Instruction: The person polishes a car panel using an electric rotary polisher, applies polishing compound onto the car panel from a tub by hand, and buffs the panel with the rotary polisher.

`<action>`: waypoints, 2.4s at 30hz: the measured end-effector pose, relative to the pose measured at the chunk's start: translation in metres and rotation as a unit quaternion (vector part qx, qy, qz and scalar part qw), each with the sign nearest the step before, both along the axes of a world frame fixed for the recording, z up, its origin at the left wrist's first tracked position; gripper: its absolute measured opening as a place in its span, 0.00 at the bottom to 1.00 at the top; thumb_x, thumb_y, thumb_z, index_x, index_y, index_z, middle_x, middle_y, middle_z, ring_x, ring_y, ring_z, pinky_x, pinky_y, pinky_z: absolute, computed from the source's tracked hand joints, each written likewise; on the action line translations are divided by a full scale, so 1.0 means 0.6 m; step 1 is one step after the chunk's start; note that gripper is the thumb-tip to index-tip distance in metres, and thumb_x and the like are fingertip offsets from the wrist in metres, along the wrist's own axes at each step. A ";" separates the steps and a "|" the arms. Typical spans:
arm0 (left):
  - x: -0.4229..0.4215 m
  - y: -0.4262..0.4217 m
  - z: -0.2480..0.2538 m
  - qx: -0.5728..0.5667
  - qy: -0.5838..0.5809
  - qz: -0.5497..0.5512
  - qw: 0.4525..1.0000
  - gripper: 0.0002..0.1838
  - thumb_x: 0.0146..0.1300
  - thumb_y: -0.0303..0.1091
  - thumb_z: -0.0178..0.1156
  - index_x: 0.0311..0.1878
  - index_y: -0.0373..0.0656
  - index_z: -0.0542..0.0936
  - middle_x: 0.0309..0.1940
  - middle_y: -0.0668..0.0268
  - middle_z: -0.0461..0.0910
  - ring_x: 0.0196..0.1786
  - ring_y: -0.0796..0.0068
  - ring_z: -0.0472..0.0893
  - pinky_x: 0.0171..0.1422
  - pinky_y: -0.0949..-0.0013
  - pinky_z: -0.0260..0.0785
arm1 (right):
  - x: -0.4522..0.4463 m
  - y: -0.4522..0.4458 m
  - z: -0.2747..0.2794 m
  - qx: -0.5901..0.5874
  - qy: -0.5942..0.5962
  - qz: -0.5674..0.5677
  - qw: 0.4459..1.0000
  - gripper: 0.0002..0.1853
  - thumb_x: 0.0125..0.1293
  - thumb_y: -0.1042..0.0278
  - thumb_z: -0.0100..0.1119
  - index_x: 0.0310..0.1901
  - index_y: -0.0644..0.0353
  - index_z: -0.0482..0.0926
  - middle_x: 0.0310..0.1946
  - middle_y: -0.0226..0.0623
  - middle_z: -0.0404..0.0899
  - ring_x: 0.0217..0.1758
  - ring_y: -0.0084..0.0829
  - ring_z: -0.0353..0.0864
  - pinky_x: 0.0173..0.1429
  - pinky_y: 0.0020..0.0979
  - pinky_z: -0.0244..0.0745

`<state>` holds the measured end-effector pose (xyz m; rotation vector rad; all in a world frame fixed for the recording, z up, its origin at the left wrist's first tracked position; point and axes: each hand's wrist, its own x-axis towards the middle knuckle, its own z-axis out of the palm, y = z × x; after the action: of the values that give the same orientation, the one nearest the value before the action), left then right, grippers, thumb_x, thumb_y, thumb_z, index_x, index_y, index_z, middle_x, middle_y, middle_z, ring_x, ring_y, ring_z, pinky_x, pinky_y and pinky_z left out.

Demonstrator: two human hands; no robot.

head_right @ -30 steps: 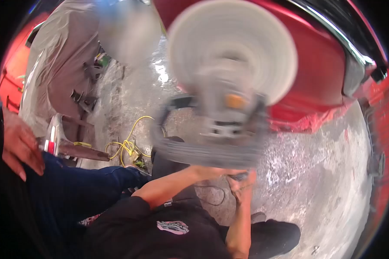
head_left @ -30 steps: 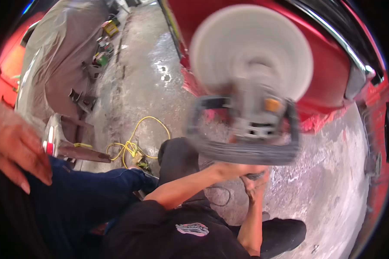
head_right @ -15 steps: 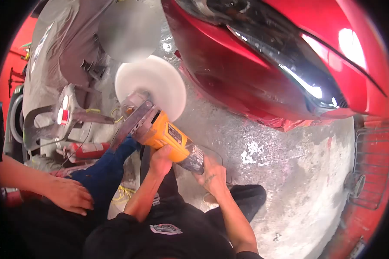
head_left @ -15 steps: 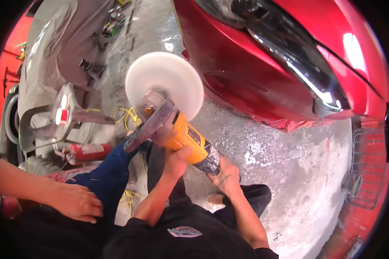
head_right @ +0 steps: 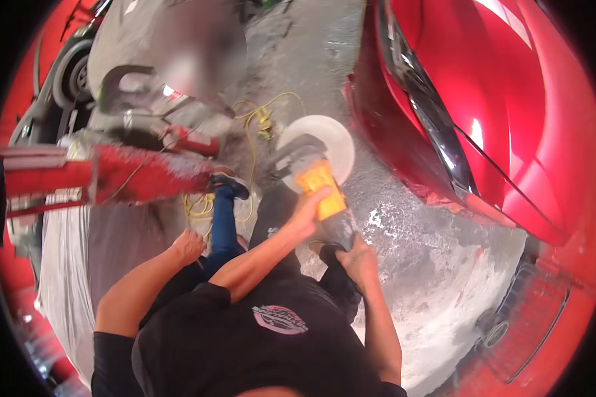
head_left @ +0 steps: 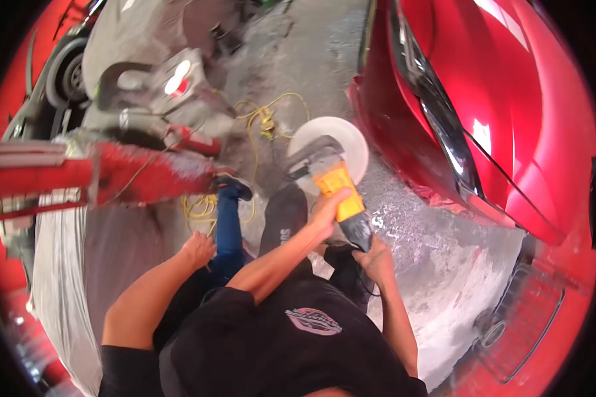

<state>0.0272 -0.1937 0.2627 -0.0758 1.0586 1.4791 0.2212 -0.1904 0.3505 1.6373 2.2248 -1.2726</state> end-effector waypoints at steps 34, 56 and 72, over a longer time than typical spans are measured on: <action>-1.415 0.133 -0.190 -0.483 0.617 -0.056 0.619 0.59 0.51 0.62 0.79 0.80 0.43 0.63 0.74 0.37 0.63 0.76 0.34 0.66 0.74 0.42 0.66 | -0.442 0.052 -0.040 -0.467 0.022 -0.498 0.731 0.18 0.59 0.73 0.60 0.51 0.65 0.76 0.20 0.32 0.72 0.15 0.29 0.72 0.22 0.39 0.76; -1.233 0.153 -0.189 -0.291 0.776 -0.337 0.446 0.58 0.45 0.64 0.82 0.79 0.53 0.70 0.60 0.35 0.77 0.61 0.31 0.80 0.65 0.38 0.74 | -0.355 -0.057 0.076 -0.394 0.208 -0.642 0.624 0.17 0.59 0.75 0.65 0.51 0.67 0.79 0.22 0.35 0.77 0.18 0.27 0.77 0.24 0.33 0.78; -0.308 0.007 0.041 -0.125 0.739 -0.445 0.490 0.51 0.45 0.53 0.81 0.76 0.58 0.73 0.63 0.44 0.75 0.66 0.36 0.76 0.66 0.43 0.76 | 0.148 -0.383 0.201 -0.139 0.334 -0.639 0.678 0.21 0.52 0.74 0.61 0.49 0.71 0.75 0.19 0.35 0.73 0.14 0.29 0.75 0.20 0.30 0.72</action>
<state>-0.1575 -0.1895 0.2875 1.6013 2.1136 0.0241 0.3099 -0.4204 0.4713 2.9731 0.4803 -2.5875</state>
